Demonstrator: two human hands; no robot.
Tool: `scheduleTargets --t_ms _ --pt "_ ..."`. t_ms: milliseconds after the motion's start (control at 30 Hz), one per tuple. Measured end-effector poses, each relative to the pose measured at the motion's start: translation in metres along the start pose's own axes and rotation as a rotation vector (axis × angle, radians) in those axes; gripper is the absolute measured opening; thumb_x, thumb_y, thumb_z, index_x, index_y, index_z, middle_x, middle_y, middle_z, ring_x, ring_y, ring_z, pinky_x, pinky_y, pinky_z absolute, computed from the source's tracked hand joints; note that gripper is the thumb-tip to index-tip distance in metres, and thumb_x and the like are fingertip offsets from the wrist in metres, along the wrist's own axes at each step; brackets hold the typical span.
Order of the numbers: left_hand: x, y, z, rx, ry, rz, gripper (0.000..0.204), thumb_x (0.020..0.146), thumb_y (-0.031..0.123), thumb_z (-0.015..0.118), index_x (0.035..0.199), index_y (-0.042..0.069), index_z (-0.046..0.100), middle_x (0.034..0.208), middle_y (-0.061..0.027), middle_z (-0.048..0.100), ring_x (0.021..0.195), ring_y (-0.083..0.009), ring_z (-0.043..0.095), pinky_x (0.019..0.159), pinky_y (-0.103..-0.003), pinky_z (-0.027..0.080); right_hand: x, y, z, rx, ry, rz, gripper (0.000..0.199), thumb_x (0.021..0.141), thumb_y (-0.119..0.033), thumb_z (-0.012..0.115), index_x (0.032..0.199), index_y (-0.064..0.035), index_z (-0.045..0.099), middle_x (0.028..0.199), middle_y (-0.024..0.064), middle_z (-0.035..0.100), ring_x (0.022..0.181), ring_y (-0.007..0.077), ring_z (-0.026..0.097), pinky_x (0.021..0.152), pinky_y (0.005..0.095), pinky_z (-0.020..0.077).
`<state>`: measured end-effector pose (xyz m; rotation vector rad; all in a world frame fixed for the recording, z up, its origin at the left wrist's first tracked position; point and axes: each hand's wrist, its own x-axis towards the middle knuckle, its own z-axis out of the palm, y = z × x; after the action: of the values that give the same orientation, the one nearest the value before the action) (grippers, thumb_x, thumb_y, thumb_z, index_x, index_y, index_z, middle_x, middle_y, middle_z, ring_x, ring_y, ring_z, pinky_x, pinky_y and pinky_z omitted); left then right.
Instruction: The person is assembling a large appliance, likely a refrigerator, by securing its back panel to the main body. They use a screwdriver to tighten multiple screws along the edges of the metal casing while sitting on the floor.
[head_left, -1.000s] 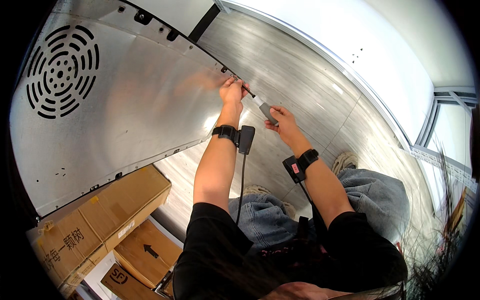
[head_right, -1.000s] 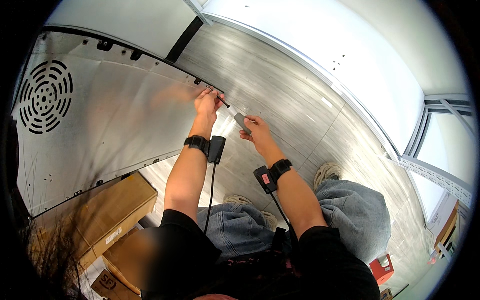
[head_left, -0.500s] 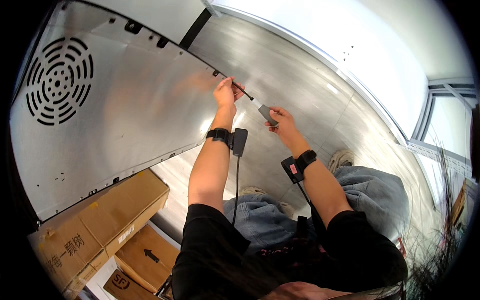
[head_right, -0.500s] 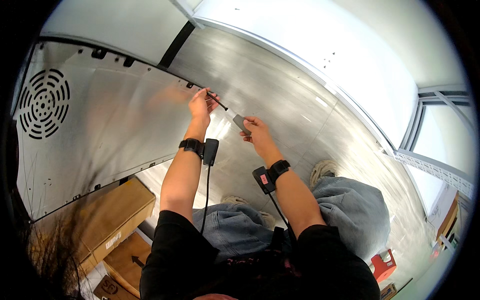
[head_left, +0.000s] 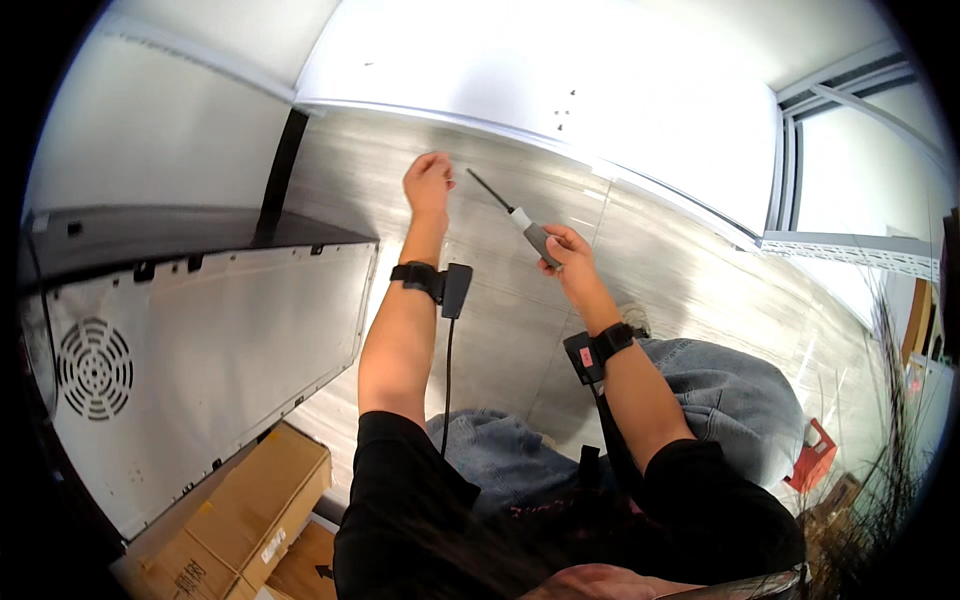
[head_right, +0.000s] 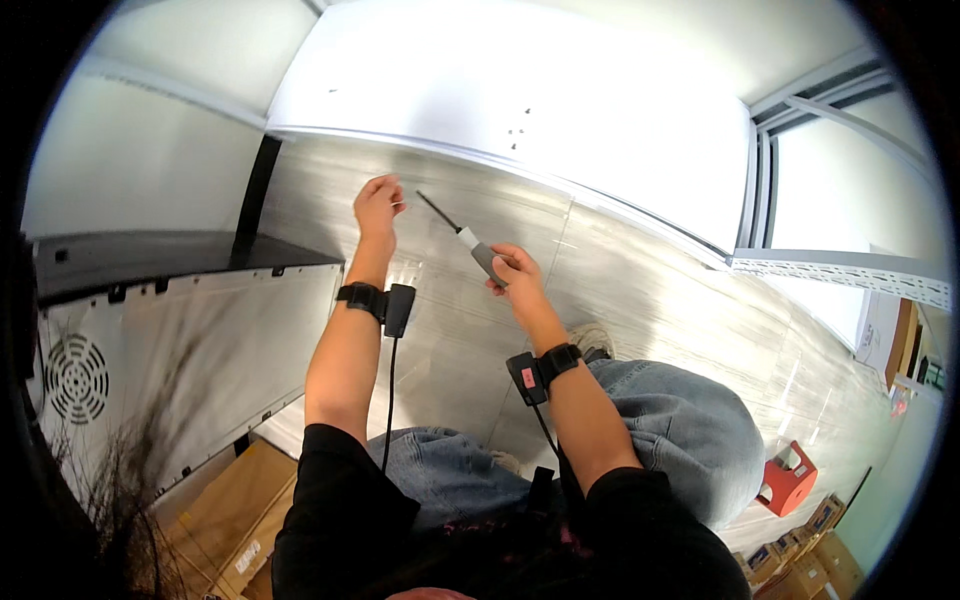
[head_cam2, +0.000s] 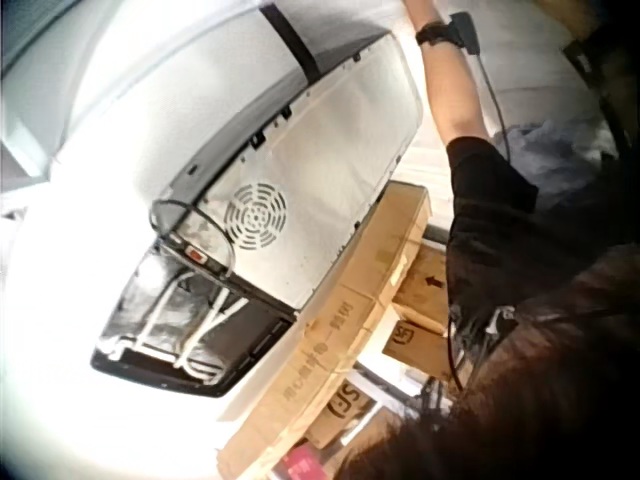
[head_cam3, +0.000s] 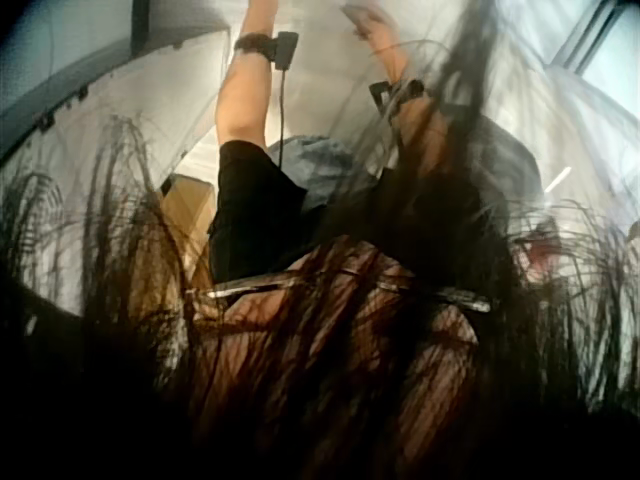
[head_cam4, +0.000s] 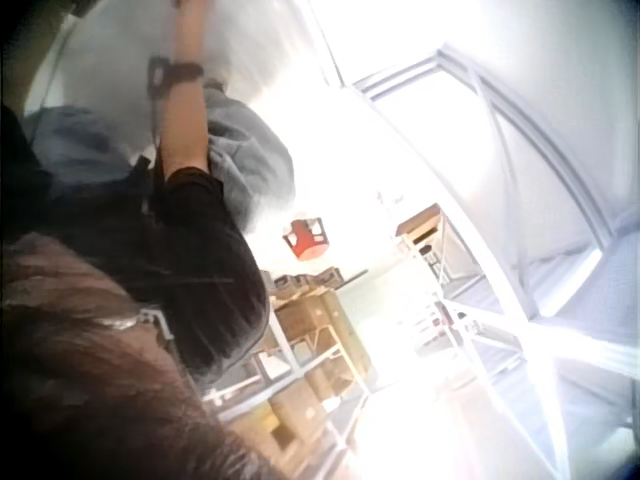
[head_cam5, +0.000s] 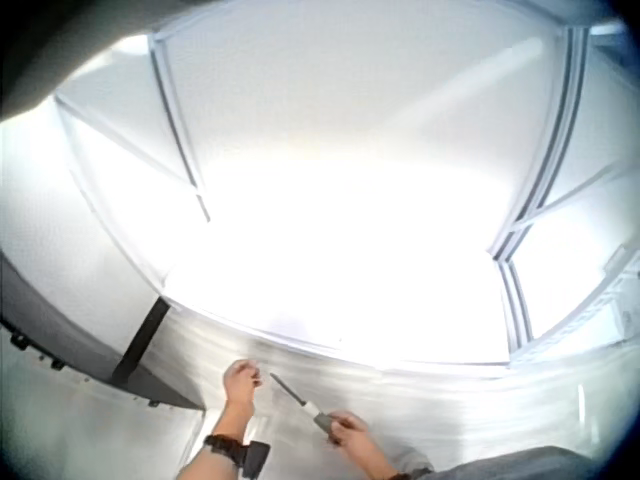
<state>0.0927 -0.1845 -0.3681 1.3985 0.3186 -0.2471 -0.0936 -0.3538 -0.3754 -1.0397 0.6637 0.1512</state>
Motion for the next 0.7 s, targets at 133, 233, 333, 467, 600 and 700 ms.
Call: scheduleTargets --t_ms 133,233,333,467,600,700 --pt "0.011 -0.018 0.086 0.211 -0.017 0.065 0.016 0.081 0.009 0.064 0.095 0.002 0.069 0.071 0.0005 0.057 0.061 -0.0081 0.048 0.056 -0.023 0.04 -0.009 -0.012 -0.026 0.207 0.138 -0.029 0.026 0.094 -0.019 0.052 0.117 -0.0057 0.052 0.092 0.0061 0.057 0.07 0.0154 0.058 0.06 0.028 0.0459" --pt "0.022 -0.032 0.123 0.401 -0.079 0.204 0.017 0.082 0.012 0.064 0.095 0.002 0.07 0.074 -0.0009 0.062 0.064 -0.0095 0.053 0.059 -0.024 0.044 -0.012 -0.017 -0.049 0.272 0.226 -0.058 0.025 0.095 -0.019 0.051 0.116 -0.0062 0.052 0.092 0.0066 0.057 0.069 0.0157 0.059 0.059 0.0283 0.0465" --pt "0.024 -0.037 0.152 0.587 -0.089 0.252 0.019 0.083 0.016 0.062 0.094 0.003 0.071 0.08 -0.0044 0.067 0.071 -0.0129 0.06 0.067 -0.026 0.047 -0.019 -0.016 -0.071 0.299 0.301 -0.076 0.024 0.095 -0.021 0.052 0.114 -0.007 0.053 0.095 0.0067 0.058 0.068 0.0152 0.06 0.059 0.0289 0.0465" --pt "0.038 -0.047 0.164 0.821 -0.066 0.409 0.021 0.081 0.022 0.063 0.094 0.007 0.072 0.083 -0.0094 0.068 0.078 -0.0209 0.064 0.074 -0.031 0.049 -0.022 -0.016 -0.083 0.334 0.34 -0.104 0.023 0.095 -0.02 0.052 0.113 -0.0066 0.053 0.095 0.0066 0.059 0.068 0.0146 0.059 0.058 0.0286 0.0461" --pt "0.046 -0.057 0.167 0.906 -0.071 0.597 0.02 0.08 0.021 0.065 0.092 0.007 0.072 0.081 -0.0081 0.064 0.076 -0.0222 0.061 0.073 -0.033 0.048 -0.023 -0.014 -0.084 0.325 0.342 -0.116 0.023 0.094 -0.02 0.052 0.113 -0.0064 0.053 0.093 0.0064 0.059 0.067 0.014 0.059 0.058 0.0287 0.0457" --pt "0.049 -0.063 0.164 0.925 -0.081 0.687 0.021 0.08 0.02 0.065 0.095 0.006 0.071 0.081 -0.0077 0.062 0.075 -0.0226 0.06 0.072 -0.034 0.048 -0.023 -0.017 -0.078 0.317 0.351 -0.095 0.024 0.094 -0.021 0.053 0.113 -0.0069 0.053 0.092 0.0058 0.059 0.067 0.0139 0.059 0.058 0.0284 0.0453"
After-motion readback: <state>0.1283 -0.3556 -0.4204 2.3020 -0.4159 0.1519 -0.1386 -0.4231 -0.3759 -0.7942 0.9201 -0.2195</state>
